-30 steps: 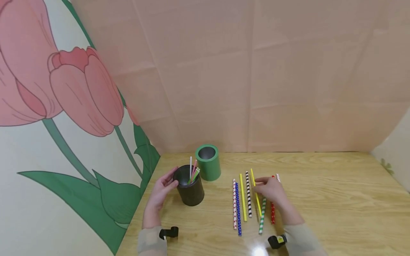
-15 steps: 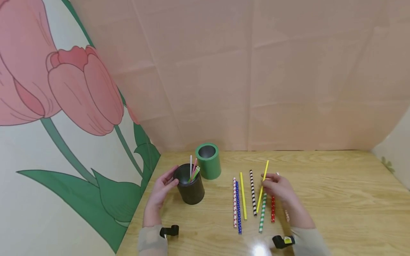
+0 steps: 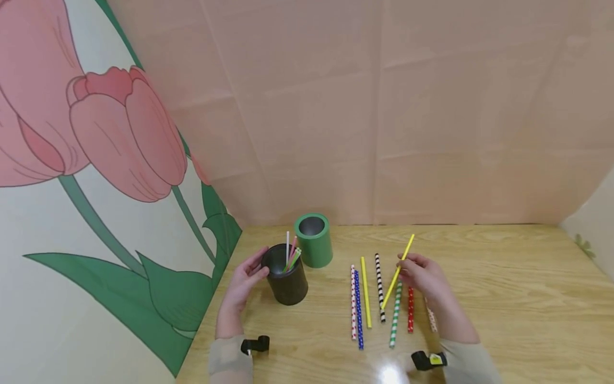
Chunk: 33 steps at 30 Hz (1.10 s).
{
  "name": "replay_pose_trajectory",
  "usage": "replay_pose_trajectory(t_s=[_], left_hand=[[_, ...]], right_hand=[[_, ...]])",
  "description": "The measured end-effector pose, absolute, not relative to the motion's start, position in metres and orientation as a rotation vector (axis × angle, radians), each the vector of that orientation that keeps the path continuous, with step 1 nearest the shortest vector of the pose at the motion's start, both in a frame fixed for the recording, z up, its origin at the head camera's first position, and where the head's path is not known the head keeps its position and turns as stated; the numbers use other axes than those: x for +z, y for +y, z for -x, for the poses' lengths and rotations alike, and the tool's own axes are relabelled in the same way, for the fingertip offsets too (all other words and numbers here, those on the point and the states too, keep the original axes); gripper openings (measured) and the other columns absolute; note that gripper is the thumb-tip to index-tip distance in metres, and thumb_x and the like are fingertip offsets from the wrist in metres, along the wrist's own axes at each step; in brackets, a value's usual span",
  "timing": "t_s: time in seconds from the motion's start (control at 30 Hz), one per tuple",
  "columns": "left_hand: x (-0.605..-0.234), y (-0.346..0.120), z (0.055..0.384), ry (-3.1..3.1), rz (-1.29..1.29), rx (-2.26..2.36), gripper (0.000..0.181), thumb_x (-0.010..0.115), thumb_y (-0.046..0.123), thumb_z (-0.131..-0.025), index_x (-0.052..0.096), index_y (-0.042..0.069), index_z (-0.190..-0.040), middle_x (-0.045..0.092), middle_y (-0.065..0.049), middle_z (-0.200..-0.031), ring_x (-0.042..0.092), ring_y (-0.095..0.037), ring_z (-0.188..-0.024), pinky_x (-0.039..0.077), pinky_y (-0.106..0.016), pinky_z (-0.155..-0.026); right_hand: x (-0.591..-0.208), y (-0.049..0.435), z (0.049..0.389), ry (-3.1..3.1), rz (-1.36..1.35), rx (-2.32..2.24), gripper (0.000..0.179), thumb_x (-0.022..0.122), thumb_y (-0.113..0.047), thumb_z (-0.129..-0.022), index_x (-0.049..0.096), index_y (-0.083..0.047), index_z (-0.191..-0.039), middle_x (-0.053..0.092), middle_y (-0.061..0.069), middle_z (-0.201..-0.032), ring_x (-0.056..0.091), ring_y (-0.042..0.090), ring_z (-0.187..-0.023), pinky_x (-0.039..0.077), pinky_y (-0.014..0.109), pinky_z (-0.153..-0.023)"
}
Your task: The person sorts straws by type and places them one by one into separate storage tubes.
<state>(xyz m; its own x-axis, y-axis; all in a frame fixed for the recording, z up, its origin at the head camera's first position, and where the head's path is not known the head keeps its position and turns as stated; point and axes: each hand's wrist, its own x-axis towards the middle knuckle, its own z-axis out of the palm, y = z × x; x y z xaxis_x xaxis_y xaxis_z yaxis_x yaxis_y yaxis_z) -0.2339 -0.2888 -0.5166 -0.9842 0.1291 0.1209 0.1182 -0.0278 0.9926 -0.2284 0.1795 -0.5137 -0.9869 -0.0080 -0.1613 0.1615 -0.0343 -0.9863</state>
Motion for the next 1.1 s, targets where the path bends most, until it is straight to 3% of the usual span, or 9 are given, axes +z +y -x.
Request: replay_pose_trajectory(t_s=[0.2,0.47,0.8,1.1], left_hand=[[-0.515,-0.288,0.233,2.188,-0.28,2.228,0.058,0.064,-0.004,-0.104,0.047,-0.003,-0.159,0.047,-0.024,-0.162,0.047,-0.035,-0.147,0.052,-0.025,-0.102],[-0.515,-0.289,0.233,2.17,-0.299,2.232,0.058,0.063,-0.006,-0.104,0.046,-0.003,-0.159,0.045,-0.024,-0.163,0.044,-0.037,-0.149,0.052,-0.025,-0.103],[-0.514,-0.288,0.233,2.186,-0.283,2.229,0.058,0.065,-0.004,-0.103,0.048,-0.002,-0.159,0.047,-0.023,-0.162,0.051,-0.028,-0.144,0.052,-0.025,-0.102],[-0.516,-0.289,0.233,2.196,-0.277,2.231,0.058,0.066,-0.003,-0.103,0.048,-0.002,-0.158,0.047,-0.023,-0.161,0.046,-0.036,-0.147,0.051,-0.024,-0.103]], right_hand=[[-0.506,0.177,0.226,2.086,-0.18,-2.201,0.041,0.057,-0.015,-0.112,0.05,0.012,-0.142,0.069,-0.004,-0.103,0.068,0.003,-0.088,0.06,0.024,-0.084],[-0.497,0.169,0.223,1.986,-0.13,-2.375,0.021,0.063,-0.008,-0.108,0.061,0.002,-0.126,0.071,-0.003,-0.097,0.071,0.006,-0.088,0.06,0.025,-0.087],[-0.484,0.149,0.214,1.956,-0.066,-2.428,0.045,0.064,-0.011,-0.108,0.049,0.011,-0.144,0.073,-0.002,-0.103,0.072,0.009,-0.095,0.059,0.027,-0.093],[-0.471,0.128,0.207,1.855,-0.067,-2.56,0.013,0.063,-0.012,-0.109,0.063,-0.003,-0.119,0.073,0.002,-0.1,0.074,0.012,-0.09,0.06,0.032,-0.092]])
